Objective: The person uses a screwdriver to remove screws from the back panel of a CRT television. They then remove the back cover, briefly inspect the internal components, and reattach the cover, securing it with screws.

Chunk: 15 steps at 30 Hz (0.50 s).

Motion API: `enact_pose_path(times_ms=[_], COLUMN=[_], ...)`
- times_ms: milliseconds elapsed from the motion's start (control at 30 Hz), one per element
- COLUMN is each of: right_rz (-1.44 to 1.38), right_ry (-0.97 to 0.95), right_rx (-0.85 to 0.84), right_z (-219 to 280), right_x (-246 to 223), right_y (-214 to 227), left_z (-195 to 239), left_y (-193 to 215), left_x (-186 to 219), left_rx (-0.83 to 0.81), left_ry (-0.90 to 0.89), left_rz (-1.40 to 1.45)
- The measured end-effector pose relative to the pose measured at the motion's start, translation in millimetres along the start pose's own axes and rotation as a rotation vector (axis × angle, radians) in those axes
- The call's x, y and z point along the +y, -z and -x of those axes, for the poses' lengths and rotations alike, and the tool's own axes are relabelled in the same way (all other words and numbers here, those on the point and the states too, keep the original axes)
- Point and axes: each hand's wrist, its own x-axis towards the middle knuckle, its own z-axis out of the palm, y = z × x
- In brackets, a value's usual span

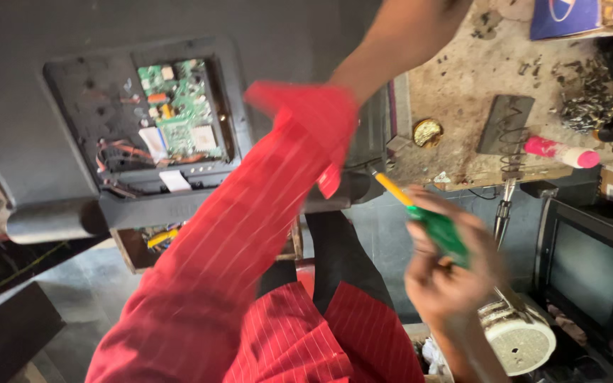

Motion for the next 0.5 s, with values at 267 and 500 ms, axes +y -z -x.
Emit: enact_pose_path(times_ms=[267, 500], right_rz=[-0.254, -0.631], right_ry=[-0.454, -0.595], right_rx=[-0.121, -0.523], right_z=[28.1, 67.5], right_x=[-52.3, -31.1], right_y=[85.9, 51.8], left_z=[291.2, 436.8], left_y=[162.4, 166.3], left_x=[44.4, 35.6], left_rx=[0.316, 0.65], left_ry=[0.472, 0.6], left_rz=[1.005, 1.761])
